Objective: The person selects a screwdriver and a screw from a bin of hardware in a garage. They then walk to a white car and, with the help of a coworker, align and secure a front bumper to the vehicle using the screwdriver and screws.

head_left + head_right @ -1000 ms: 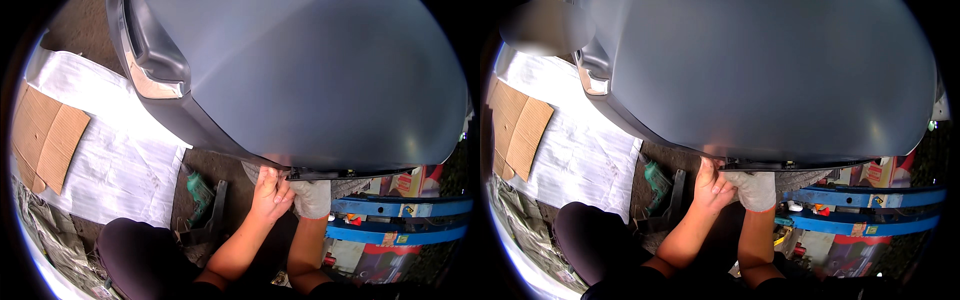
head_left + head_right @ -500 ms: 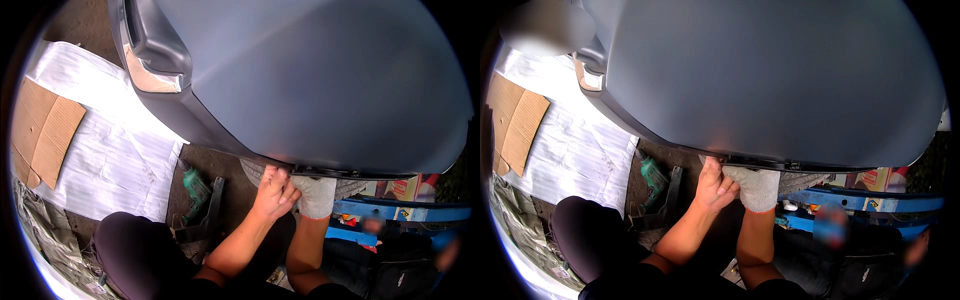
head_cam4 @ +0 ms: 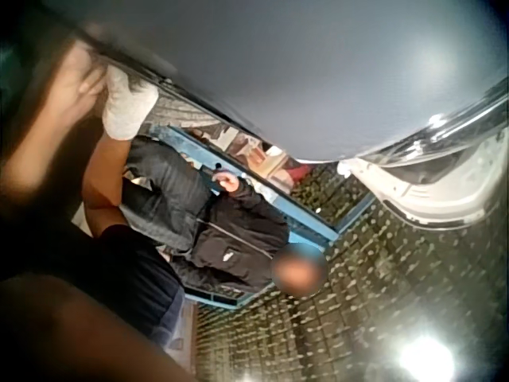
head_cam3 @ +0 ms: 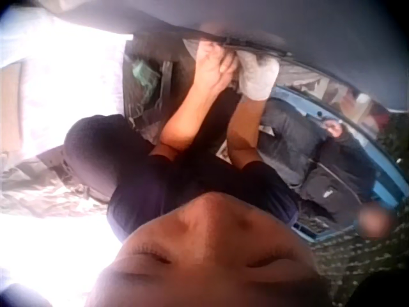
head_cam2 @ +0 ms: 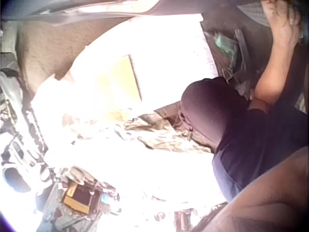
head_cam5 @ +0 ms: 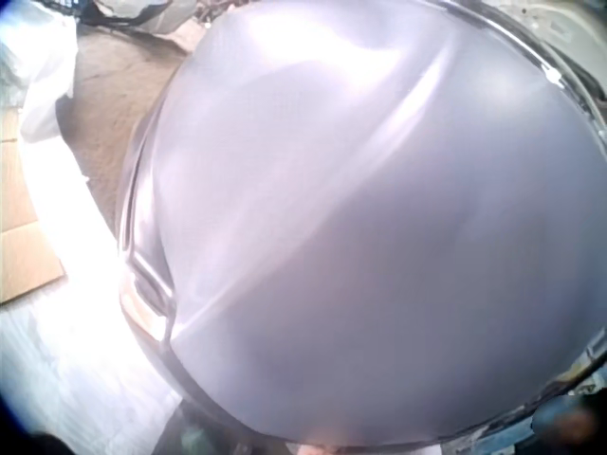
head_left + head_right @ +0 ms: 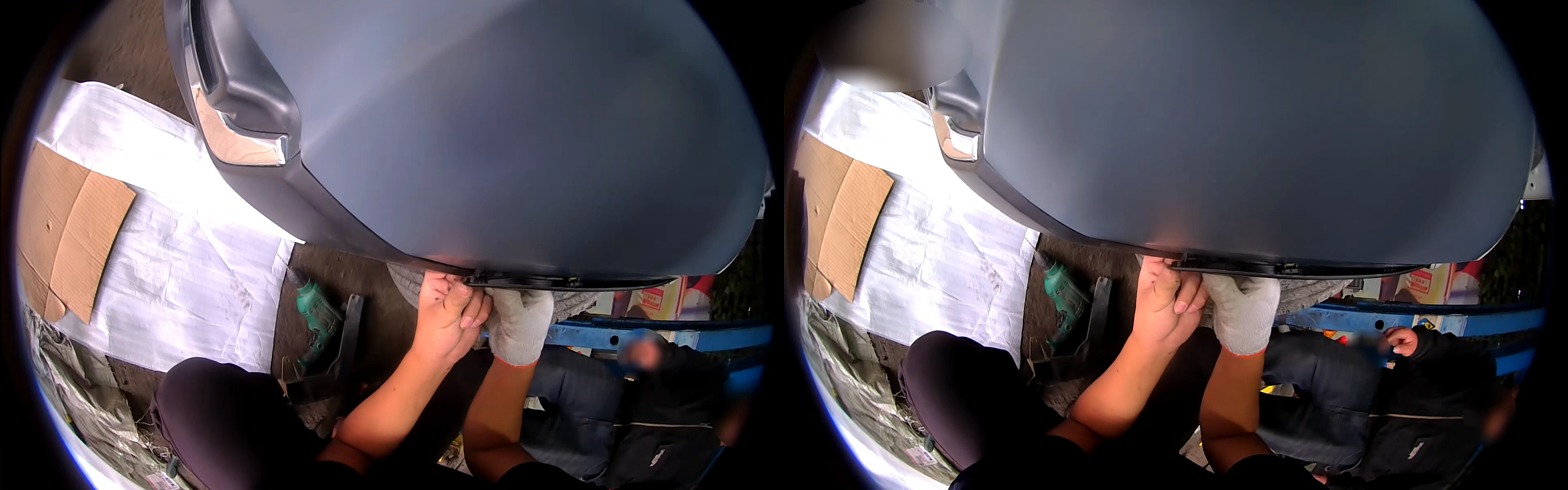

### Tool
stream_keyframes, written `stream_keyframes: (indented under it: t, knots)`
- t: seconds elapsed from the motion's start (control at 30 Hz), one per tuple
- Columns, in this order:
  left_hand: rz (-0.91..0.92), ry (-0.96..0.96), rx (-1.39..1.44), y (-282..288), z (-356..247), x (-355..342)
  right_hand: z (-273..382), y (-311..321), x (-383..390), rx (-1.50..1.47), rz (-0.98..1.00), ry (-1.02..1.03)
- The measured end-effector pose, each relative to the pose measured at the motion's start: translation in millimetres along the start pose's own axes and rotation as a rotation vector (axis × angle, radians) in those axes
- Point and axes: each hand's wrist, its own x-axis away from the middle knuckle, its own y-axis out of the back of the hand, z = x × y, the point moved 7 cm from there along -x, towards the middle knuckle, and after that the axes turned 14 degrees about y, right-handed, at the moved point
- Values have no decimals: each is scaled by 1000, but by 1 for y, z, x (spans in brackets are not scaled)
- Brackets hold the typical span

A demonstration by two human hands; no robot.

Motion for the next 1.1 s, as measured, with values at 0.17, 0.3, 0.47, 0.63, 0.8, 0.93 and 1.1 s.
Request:
stream_keyframes:
  t: [0.17, 0.3, 0.47, 0.63, 0.8, 0.93, 1.1]
  knots:
    - [-42, -29, 14, -2, -1, -1, 6, 13, -11, 84, 130, 145]
    - [-1, -34, -13, -7, 1, 3, 16, 7, -15, 190, 197, 146]
    - [-69, -73, -52, -11, 5, 5, 18, 6, -19, 150, 242, 97]
    - [-111, -128, -161, -9, 7, 1, 21, -1, -18, 92, 224, 89]
    - [-68, -134, -51, -9, 6, -2, 22, -7, -19, 48, 221, 42]
    - [-135, -147, -104, -10, 5, 1, 14, -7, -20, -47, 242, 26]
    - [-202, -117, -140, -5, 8, 2, 11, -13, -11, -62, 161, 66]
